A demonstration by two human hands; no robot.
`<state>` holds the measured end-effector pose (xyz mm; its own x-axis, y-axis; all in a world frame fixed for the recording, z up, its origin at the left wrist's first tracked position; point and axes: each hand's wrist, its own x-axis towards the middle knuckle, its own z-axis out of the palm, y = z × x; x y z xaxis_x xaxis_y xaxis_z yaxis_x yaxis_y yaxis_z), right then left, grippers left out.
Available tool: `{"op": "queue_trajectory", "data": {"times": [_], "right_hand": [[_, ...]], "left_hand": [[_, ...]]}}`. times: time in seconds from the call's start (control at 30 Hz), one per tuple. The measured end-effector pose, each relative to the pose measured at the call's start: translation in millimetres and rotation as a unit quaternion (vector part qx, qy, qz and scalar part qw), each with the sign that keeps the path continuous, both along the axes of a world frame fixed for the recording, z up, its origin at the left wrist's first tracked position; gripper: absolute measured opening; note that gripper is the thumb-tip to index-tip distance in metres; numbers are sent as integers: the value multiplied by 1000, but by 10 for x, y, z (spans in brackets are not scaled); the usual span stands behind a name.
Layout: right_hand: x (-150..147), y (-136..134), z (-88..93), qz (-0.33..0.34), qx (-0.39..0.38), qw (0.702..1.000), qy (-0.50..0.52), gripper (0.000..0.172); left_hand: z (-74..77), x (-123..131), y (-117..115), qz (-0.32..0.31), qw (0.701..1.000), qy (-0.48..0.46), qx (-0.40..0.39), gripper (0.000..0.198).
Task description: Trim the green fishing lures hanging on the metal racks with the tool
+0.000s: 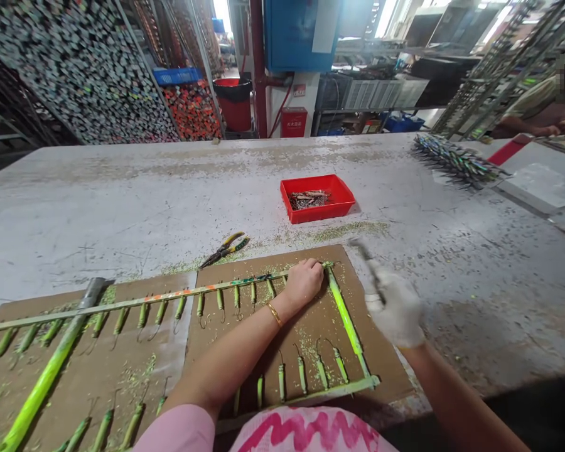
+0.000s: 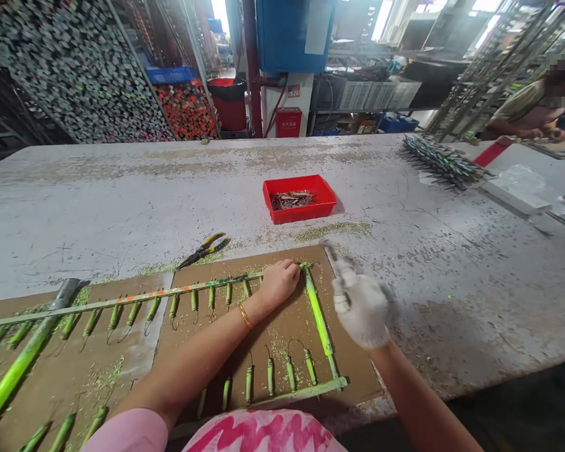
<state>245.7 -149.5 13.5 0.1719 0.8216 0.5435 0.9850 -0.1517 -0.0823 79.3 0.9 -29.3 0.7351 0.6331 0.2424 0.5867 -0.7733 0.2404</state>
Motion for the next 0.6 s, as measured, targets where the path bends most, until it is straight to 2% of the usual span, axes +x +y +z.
{"op": "queue_trajectory", "data": {"times": [0.1,0.23,0.27,0.4,0.43,0.53,0.6], "right_hand": [[-7,28,25,42,-46,998,-20,38],[-7,23,93,-41,58,997,31,44],[-8,26,95,-44,62,997,29,45],[-3,69,78,51,-58,997,-19,40],[3,76,84,59,-61,996,-8,40],[14,73,117,8,37,998,55,42],[2,70,115,-13,67,997,47,44]], "left_hand": [[0,-1,3,-7,1000,1,5,24],[-2,-5,5,-7,1000,2,7,28],[-1,-6,4,-6,1000,2,6,29],[1,-11,3,-8,1000,-1,1,25],[2,-12,3,-10,1000,0,-1,24],[4,-15,5,-10,1000,5,0,26],[-1,-15,7,-9,1000,6,3,25]]}}
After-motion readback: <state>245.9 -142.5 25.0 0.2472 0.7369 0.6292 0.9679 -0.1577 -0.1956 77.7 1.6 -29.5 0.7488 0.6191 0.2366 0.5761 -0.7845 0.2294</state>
